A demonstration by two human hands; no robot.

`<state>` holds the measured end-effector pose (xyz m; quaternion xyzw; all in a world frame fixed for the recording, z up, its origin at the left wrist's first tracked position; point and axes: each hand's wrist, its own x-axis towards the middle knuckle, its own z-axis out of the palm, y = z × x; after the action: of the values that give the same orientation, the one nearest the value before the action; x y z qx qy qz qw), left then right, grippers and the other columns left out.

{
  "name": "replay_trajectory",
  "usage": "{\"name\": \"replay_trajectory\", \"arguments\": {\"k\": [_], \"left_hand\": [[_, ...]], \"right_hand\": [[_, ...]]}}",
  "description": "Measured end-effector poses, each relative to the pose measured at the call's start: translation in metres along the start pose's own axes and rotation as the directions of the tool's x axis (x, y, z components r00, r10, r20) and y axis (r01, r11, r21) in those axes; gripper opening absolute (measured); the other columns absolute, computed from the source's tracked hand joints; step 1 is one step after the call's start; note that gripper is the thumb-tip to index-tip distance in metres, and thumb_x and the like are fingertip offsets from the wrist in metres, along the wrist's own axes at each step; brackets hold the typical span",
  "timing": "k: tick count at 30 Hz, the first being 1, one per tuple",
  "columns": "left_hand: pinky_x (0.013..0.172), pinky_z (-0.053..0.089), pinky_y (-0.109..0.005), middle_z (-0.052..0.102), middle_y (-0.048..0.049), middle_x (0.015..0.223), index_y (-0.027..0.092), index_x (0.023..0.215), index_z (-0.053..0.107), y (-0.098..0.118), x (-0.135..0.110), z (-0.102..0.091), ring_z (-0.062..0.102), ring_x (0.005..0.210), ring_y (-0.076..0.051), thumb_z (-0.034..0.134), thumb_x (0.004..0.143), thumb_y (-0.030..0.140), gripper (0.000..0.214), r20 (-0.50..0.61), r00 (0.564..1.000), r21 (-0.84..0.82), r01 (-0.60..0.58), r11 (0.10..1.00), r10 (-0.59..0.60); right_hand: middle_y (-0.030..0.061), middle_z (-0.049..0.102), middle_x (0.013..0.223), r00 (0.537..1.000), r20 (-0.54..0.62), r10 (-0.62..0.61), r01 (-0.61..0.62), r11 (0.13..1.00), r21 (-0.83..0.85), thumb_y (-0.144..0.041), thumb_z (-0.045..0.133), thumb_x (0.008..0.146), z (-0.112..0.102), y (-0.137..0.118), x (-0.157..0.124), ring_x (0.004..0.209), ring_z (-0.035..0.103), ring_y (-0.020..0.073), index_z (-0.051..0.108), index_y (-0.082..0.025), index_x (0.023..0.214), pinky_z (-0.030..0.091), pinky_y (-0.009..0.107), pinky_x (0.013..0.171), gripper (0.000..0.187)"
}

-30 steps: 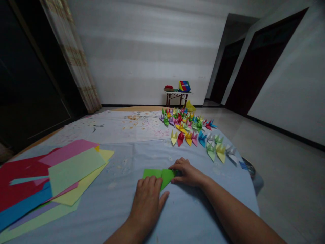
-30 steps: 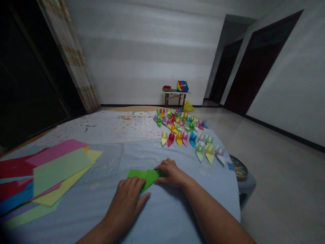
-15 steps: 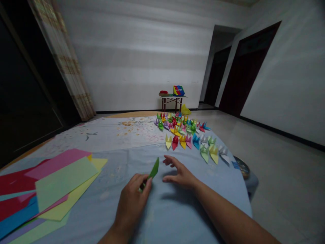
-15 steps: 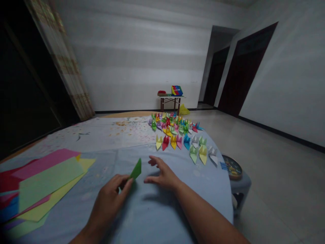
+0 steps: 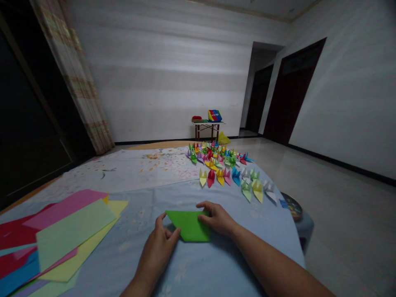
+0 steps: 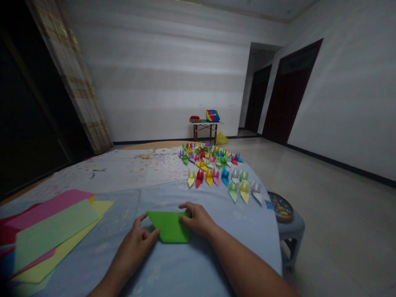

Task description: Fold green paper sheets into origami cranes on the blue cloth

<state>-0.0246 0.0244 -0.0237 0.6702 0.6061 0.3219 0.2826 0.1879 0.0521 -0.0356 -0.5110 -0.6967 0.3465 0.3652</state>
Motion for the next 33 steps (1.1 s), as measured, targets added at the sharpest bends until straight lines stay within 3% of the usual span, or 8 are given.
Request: {"name": "replay_trajectory", "arguments": {"k": [3, 6, 10, 14, 17, 20, 23, 33], "left_hand": [[0.067, 0.045, -0.032, 0.059, -0.0038, 0.082, 0.014, 0.126, 0.030, -0.002, -0.004, -0.003, 0.060, 0.078, -0.022, 0.047, 0.078, 0.036, 0.055, -0.085, 0.988, 0.280, -0.100, 0.955, 0.128], [0.087, 0.040, -0.040, 0.053, -0.0112, 0.110, 0.017, 0.121, 0.041, -0.006, -0.006, -0.002, 0.050, 0.105, -0.025, 0.051, 0.077, 0.026, 0.046, -0.147, 0.907, 0.461, -0.290, 0.839, 0.394], [0.091, 0.037, -0.044, 0.055, -0.0080, 0.113, 0.023, 0.105, 0.058, -0.009, -0.010, 0.002, 0.048, 0.108, -0.025, 0.054, 0.076, 0.020, 0.030, 0.026, 0.835, 0.531, -0.477, 0.700, 0.550], [0.087, 0.041, -0.042, 0.062, -0.0073, 0.103, 0.023, 0.102, 0.062, -0.006, -0.014, 0.003, 0.054, 0.097, -0.023, 0.053, 0.078, 0.024, 0.025, 0.109, 0.842, 0.505, -0.504, 0.700, 0.528], [0.088, 0.039, -0.042, 0.062, -0.0075, 0.104, 0.023, 0.103, 0.062, -0.003, -0.017, 0.002, 0.054, 0.098, -0.023, 0.051, 0.080, 0.024, 0.025, 0.117, 0.866, 0.483, -0.478, 0.734, 0.487], [0.090, 0.037, -0.041, 0.062, -0.0070, 0.105, 0.023, 0.102, 0.062, 0.000, -0.021, 0.001, 0.053, 0.100, -0.022, 0.052, 0.080, 0.024, 0.025, 0.120, 0.890, 0.455, -0.443, 0.773, 0.440], [0.090, 0.037, -0.039, 0.060, -0.0060, 0.106, 0.024, 0.102, 0.062, 0.003, -0.023, 0.001, 0.052, 0.101, -0.021, 0.053, 0.080, 0.024, 0.024, 0.117, 0.903, 0.422, -0.423, 0.802, 0.414], [0.091, 0.036, -0.041, 0.059, -0.0069, 0.108, 0.024, 0.102, 0.063, 0.003, -0.022, 0.000, 0.050, 0.103, -0.022, 0.049, 0.082, 0.022, 0.025, 0.134, 0.909, 0.386, -0.414, 0.824, 0.394]], "right_hand": [[-0.0019, 0.056, 0.072, 1.000, 0.013, -0.008, 0.010, 0.988, -0.155, -0.025, 0.058, 0.072, 0.001, 0.001, 0.000, 0.061, 0.049, 0.0100, 0.056, -0.022, 0.110, 0.036, 0.021, 0.058, 0.038], [0.0002, 0.060, 0.077, 0.999, 0.023, -0.033, 0.038, 0.962, -0.271, -0.027, 0.058, 0.072, 0.004, -0.001, 0.000, 0.067, 0.053, 0.0127, 0.055, -0.023, 0.112, 0.038, 0.022, 0.063, 0.040], [0.0038, 0.064, 0.089, 0.996, 0.027, -0.090, 0.094, 0.944, -0.317, -0.028, 0.057, 0.073, 0.006, -0.006, -0.001, 0.078, 0.057, 0.0165, 0.056, -0.022, 0.112, 0.041, 0.026, 0.071, 0.040], [0.0061, 0.063, 0.100, 0.988, 0.061, -0.145, 0.155, 0.956, -0.247, -0.026, 0.053, 0.074, 0.001, -0.008, -0.003, 0.085, 0.057, 0.0181, 0.057, -0.019, 0.112, 0.042, 0.028, 0.078, 0.039], [0.0060, 0.061, 0.103, 0.978, 0.140, -0.155, 0.175, 0.973, -0.149, -0.010, 0.044, 0.068, -0.006, -0.004, -0.006, 0.084, 0.056, 0.0160, 0.056, -0.017, 0.113, 0.044, 0.027, 0.077, 0.047], [0.0049, 0.059, 0.102, 0.945, 0.247, -0.212, 0.242, 0.966, -0.096, -0.002, 0.041, 0.058, -0.011, 0.003, -0.009, 0.088, 0.055, 0.0161, 0.057, -0.019, 0.111, 0.044, 0.028, 0.080, 0.058], [0.0057, 0.057, 0.105, 0.918, 0.287, -0.275, 0.308, 0.948, -0.077, -0.002, 0.041, 0.063, -0.014, 0.008, -0.011, 0.097, 0.053, 0.0179, 0.059, -0.022, 0.108, 0.042, 0.032, 0.086, 0.053], [0.0050, 0.049, 0.123, 0.914, 0.303, -0.270, 0.366, 0.871, -0.328, -0.021, 0.055, 0.079, -0.023, 0.004, -0.012, 0.115, 0.036, 0.0255, 0.068, -0.031, 0.094, 0.031, 0.046, 0.096, 0.022]]}}
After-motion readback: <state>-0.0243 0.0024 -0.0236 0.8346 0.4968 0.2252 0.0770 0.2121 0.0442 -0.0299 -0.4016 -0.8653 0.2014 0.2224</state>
